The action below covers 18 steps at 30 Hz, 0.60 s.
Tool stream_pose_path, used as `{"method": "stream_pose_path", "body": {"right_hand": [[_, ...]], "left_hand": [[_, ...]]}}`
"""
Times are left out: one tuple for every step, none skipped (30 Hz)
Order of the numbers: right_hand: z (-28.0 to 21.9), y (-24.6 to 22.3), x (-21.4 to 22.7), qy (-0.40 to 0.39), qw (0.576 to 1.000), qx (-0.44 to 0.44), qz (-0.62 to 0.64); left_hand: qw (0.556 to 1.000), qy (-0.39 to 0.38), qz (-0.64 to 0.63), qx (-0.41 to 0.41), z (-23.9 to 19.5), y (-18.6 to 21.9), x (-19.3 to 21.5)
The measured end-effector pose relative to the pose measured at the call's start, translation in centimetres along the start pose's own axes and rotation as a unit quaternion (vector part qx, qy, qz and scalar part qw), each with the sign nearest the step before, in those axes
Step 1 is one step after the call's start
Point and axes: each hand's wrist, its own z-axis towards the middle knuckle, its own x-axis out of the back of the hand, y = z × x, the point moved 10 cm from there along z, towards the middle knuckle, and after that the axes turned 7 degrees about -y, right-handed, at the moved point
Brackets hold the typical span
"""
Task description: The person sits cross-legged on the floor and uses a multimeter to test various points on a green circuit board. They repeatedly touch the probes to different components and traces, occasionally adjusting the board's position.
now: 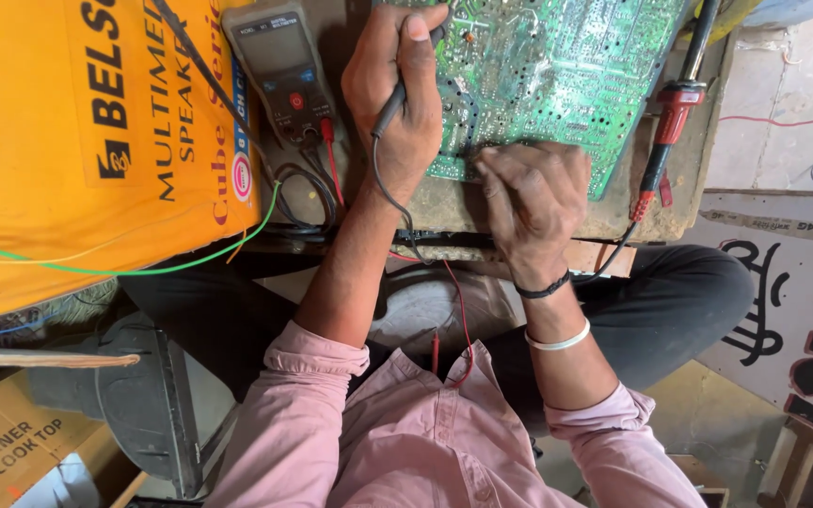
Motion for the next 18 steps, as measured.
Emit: {"method": "stream_pose_path", "body": {"right_hand": [[-0.2,0.5,0.1,0.015,1.000,-0.012,0.007],[-0.4,1.1,0.2,0.031,0.999,-0.026,0.014],[-0.7,1.5,0.4,0.048,0.998,-0.039,0.021],[-1.0,2.0,0.5,0.054,0.996,-0.061,0.032],[-1.4,2.4,0.7,0.061,0.994,-0.082,0.043],[-1.7,2.8,0.9,0.068,0.991,-0.104,0.054],[-2.0,3.1,1.2,0.081,0.988,-0.112,0.063],[-2.2,3.3,1.7,0.095,0.986,-0.119,0.072],[-2.4,3.7,2.1,0.108,0.983,-0.127,0.080],[-2.4,3.7,2.6,0.113,0.985,-0.115,0.063],[-2.3,3.8,3.1,0.118,0.986,-0.104,0.046],[-2.3,3.9,3.6,0.121,0.988,-0.093,0.030],[-2.4,4.1,3.5,0.107,0.989,-0.096,0.029],[-2.3,4.4,3.5,0.095,0.990,-0.097,0.027],[-2.2,4.6,3.4,0.083,0.991,-0.099,0.025],[-1.9,4.4,3.0,0.066,0.994,-0.083,0.022],[-1.6,4.2,2.7,0.050,0.996,-0.067,0.019],[-1.5,3.8,2.4,0.031,0.998,-0.053,0.018]], "left_hand": [[1.000,0.001,-0.002,0.008,-0.1,-0.2,0.0],[1.000,0.002,-0.005,0.016,-0.1,-0.4,0.0],[1.000,0.002,-0.008,0.025,-0.2,-0.6,0.1],[1.000,0.000,-0.007,0.017,-0.2,-0.5,0.0],[1.000,-0.001,-0.006,0.010,-0.2,-0.4,0.0],[1.000,-0.003,-0.005,0.002,-0.2,-0.2,0.0],[1.000,-0.001,-0.006,0.001,-0.1,-0.2,0.0],[1.000,0.001,-0.008,0.000,-0.1,-0.3,0.0],[1.000,0.003,-0.009,-0.001,0.0,-0.3,-0.1],[1.000,0.003,-0.008,-0.002,0.0,-0.3,-0.1],[1.000,0.002,-0.008,-0.003,0.1,-0.4,-0.1],[1.000,0.003,-0.006,-0.002,-0.1,-0.3,-0.1],[1.000,0.005,-0.010,-0.001,-0.1,-0.4,0.0],[1.000,0.007,-0.015,-0.002,-0.1,-0.4,-0.1],[1.000,0.009,-0.020,-0.003,-0.1,-0.3,-0.1],[1.000,0.007,-0.014,0.003,0.0,-0.4,-0.1],[1.000,0.004,-0.008,0.008,0.1,-0.4,-0.1],[1.000,0.000,-0.001,0.017,-0.1,-0.4,-0.1]]}}
